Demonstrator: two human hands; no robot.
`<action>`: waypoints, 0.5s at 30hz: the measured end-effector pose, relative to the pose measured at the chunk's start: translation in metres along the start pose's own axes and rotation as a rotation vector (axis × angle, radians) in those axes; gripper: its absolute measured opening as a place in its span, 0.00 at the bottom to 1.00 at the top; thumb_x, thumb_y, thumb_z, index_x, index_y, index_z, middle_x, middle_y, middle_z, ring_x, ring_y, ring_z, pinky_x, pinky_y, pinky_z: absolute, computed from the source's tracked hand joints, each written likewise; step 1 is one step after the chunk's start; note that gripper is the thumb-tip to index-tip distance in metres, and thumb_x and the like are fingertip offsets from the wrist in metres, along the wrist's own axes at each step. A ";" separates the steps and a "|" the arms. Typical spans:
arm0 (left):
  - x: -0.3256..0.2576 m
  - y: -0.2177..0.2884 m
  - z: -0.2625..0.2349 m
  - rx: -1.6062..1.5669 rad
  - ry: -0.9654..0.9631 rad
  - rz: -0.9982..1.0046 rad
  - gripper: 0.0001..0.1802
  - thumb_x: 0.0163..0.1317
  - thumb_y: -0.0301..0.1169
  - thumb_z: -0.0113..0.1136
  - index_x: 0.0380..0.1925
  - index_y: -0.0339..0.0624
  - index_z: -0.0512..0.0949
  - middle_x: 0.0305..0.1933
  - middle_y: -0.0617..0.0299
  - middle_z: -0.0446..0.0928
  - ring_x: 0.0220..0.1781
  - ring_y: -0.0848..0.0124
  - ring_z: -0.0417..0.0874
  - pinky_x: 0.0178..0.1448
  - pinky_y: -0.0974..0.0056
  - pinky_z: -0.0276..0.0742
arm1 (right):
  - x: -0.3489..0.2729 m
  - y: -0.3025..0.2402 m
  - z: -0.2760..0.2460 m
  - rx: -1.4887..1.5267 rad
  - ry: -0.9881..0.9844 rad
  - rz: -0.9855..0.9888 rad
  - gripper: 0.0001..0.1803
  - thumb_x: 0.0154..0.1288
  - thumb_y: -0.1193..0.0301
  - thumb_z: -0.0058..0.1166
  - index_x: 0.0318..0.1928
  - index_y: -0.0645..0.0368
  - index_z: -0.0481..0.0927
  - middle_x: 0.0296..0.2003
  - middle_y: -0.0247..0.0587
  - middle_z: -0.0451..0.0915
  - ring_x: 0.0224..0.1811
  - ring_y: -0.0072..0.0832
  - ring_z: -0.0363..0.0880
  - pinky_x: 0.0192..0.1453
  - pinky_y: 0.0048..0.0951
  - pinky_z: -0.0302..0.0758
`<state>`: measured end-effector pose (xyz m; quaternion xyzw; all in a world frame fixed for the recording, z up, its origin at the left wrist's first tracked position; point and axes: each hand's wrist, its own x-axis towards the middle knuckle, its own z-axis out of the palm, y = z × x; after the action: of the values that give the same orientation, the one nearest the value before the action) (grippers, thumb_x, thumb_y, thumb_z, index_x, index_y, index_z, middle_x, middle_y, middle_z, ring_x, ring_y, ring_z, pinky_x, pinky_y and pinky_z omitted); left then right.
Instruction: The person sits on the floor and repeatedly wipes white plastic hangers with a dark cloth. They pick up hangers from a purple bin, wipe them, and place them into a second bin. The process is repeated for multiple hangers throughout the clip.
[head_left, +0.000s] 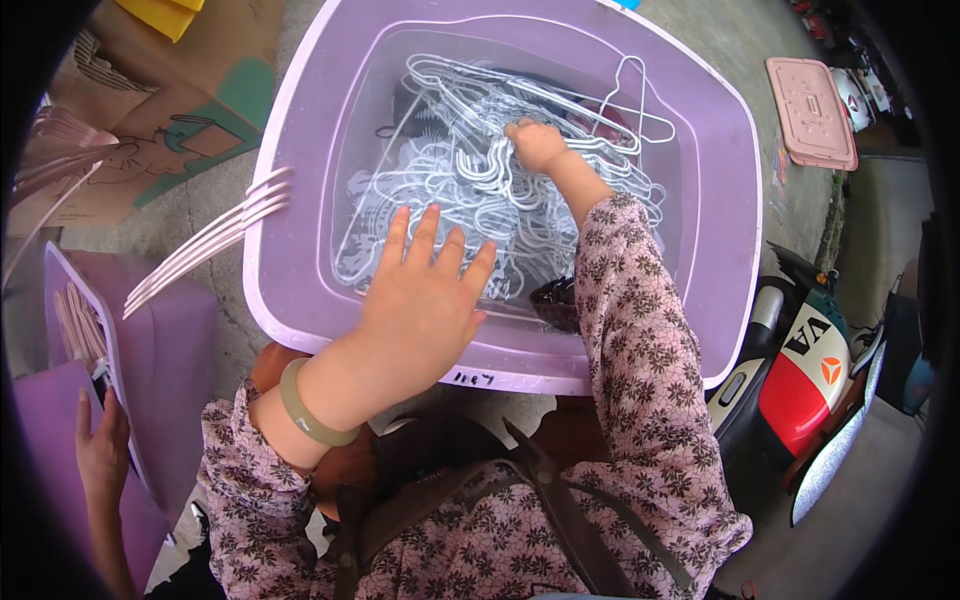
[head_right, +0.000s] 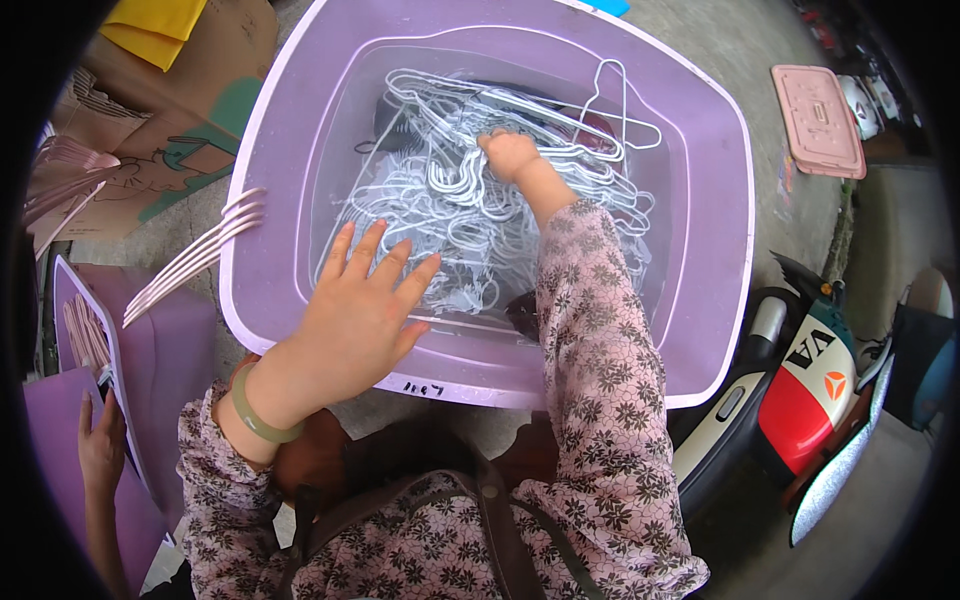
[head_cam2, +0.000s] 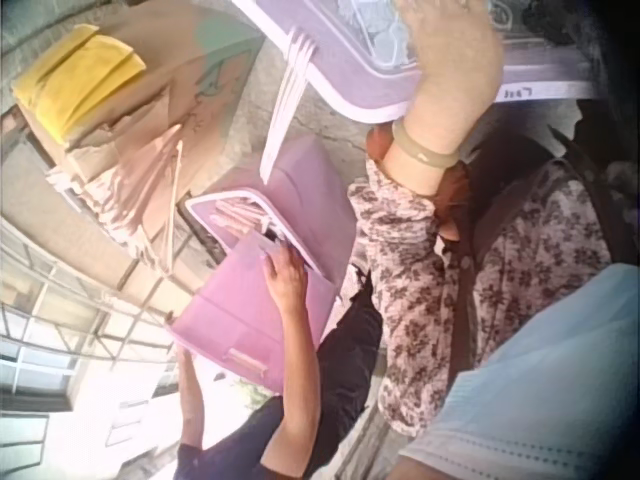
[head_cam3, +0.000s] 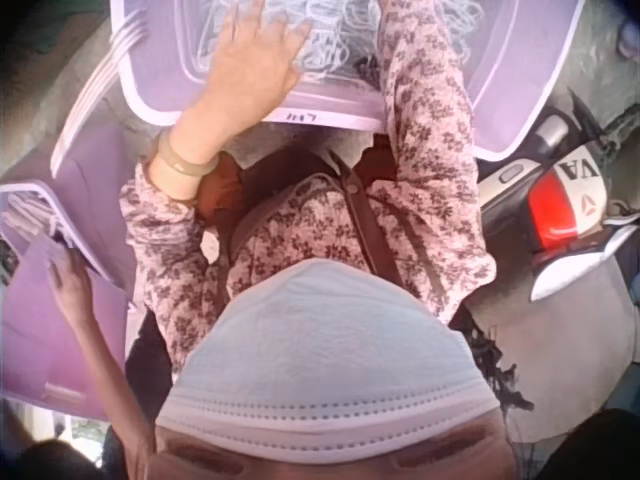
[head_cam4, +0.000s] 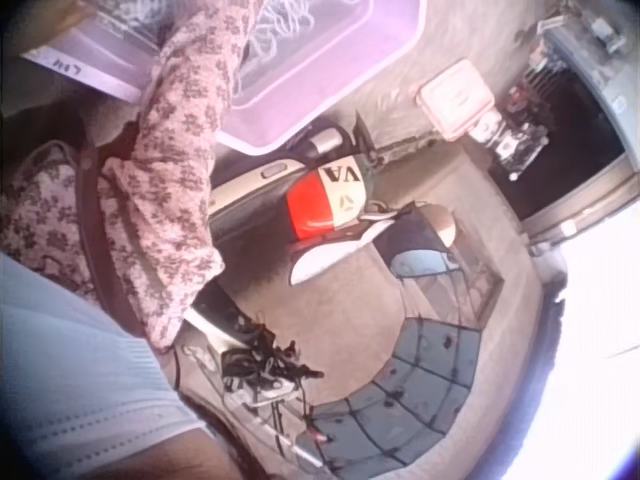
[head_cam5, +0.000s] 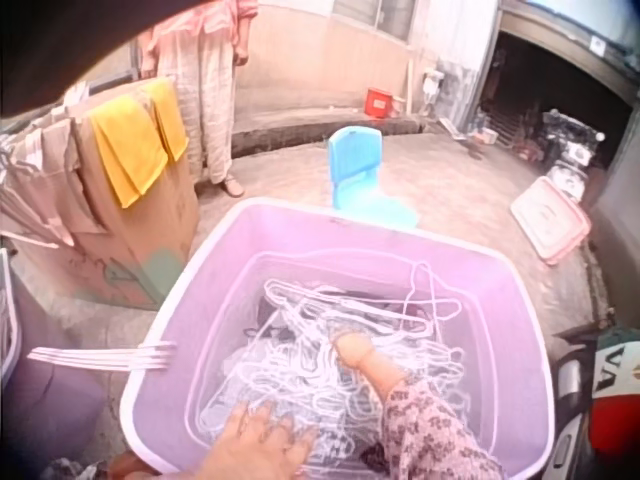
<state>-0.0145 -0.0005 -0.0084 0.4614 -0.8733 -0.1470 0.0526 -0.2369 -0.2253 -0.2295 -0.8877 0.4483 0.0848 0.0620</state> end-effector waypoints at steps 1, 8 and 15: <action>0.000 -0.001 0.002 -0.007 -0.001 0.009 0.30 0.55 0.37 0.59 0.58 0.40 0.69 0.57 0.43 0.69 0.65 0.43 0.62 0.70 0.41 0.47 | -0.008 0.013 -0.008 0.011 -0.052 0.019 0.15 0.55 0.73 0.48 0.46 0.57 0.73 0.42 0.51 0.78 0.46 0.45 0.79 0.44 0.43 0.76; -0.001 0.001 -0.002 -0.022 0.012 0.046 0.29 0.56 0.37 0.58 0.58 0.40 0.68 0.57 0.42 0.70 0.65 0.42 0.62 0.70 0.41 0.47 | -0.064 0.079 0.015 0.075 -0.195 0.031 0.24 0.50 0.69 0.54 0.50 0.58 0.70 0.39 0.53 0.80 0.44 0.48 0.79 0.46 0.43 0.75; -0.004 -0.002 0.004 -0.021 -0.028 0.023 0.29 0.58 0.38 0.58 0.58 0.39 0.68 0.56 0.42 0.70 0.65 0.42 0.62 0.70 0.40 0.47 | -0.088 0.034 0.014 0.119 -0.154 0.167 0.23 0.45 0.66 0.63 0.42 0.59 0.72 0.33 0.54 0.80 0.39 0.50 0.78 0.43 0.46 0.74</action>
<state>-0.0114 0.0027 -0.0125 0.4487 -0.8776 -0.1621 0.0469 -0.3176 -0.1737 -0.2264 -0.8330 0.5187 0.1306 0.1414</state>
